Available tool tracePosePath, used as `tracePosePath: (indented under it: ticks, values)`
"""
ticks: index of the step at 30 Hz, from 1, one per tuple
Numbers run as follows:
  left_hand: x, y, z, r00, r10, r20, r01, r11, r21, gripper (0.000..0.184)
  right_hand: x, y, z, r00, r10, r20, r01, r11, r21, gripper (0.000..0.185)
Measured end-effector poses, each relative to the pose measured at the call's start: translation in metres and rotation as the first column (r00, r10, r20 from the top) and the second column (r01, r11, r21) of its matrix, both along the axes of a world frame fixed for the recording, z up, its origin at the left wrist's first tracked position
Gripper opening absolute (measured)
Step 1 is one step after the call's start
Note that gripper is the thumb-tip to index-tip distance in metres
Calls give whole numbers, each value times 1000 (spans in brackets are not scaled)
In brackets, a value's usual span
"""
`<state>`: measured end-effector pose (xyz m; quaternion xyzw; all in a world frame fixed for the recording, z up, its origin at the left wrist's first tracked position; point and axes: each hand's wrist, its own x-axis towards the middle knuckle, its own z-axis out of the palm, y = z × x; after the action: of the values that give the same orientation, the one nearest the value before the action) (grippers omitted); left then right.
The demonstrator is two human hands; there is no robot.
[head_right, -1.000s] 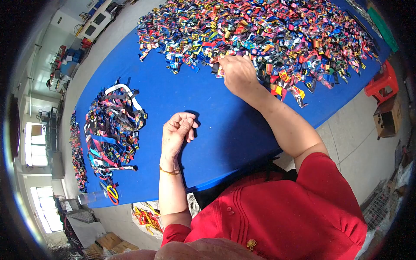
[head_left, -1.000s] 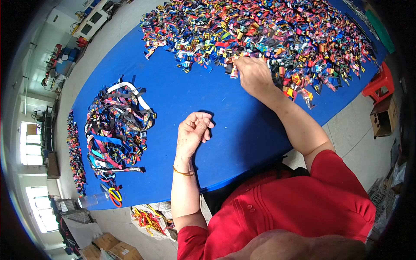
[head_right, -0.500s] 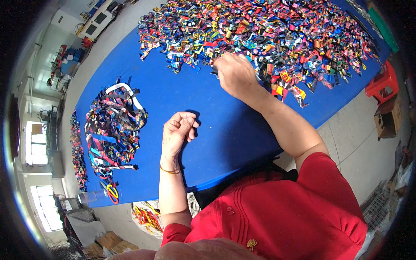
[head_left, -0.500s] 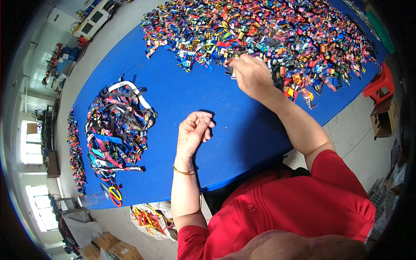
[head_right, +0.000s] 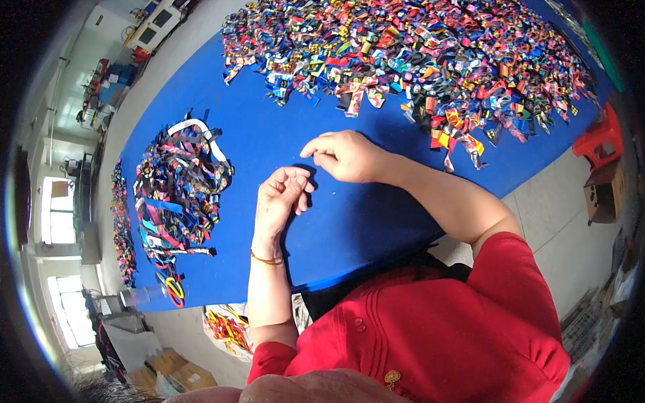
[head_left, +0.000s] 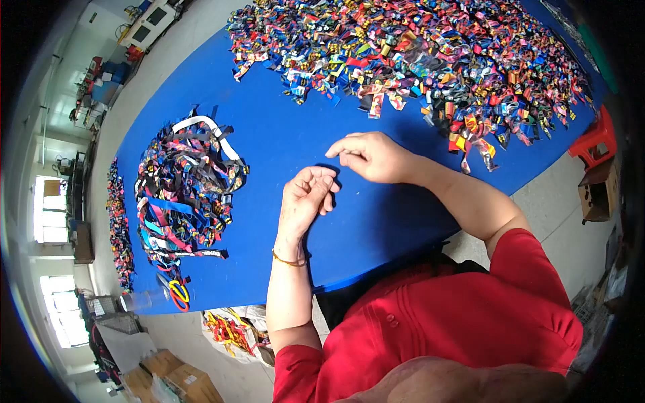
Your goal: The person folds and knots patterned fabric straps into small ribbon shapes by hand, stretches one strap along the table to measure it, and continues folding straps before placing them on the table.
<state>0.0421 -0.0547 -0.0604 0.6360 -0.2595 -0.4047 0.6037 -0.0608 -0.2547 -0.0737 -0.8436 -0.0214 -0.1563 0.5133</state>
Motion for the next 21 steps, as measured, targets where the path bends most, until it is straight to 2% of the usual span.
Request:
tracePosePath:
  ticks: [1, 2, 6, 9, 10, 12, 16, 21]
  values:
    - [0, 0, 0, 1000, 7, -2, -7, 1000, -2, 15, 3, -1, -2, 994, 93, -62, -72, 958, 276, 25]
    - [1, 0, 1, 1000, 14, -7, -14, 1000, -5, 15, 5, -1, -3, 975, 200, -97, -118, 836, 535, 29]
    - [0, -1, -1, 997, 74, -30, -76, 994, -74, 20, 0, -2, 15, 904, 408, -127, -207, 678, 706, 42]
    - [3, 0, 1, 996, 65, -66, -77, 979, -188, 33, -3, 3, 22, 818, 559, -136, -183, 477, 860, 47]
    - [1, 0, 1, 994, 67, -82, -84, 969, -232, 34, -3, 6, 27, 795, 578, -185, -164, 498, 852, 51]
    - [0, 0, 0, 991, 55, -124, -90, 950, -299, 38, -3, 9, 31, 781, 599, -175, -182, 487, 855, 55]
    - [2, 1, -4, 994, 25, -105, -63, 922, -381, 38, -4, 8, 34, 780, 594, -196, -175, 508, 843, 57]
    - [1, 3, -2, 995, 35, -95, -69, 922, -380, 33, -3, 7, 37, 764, 617, -190, -187, 492, 850, 57]
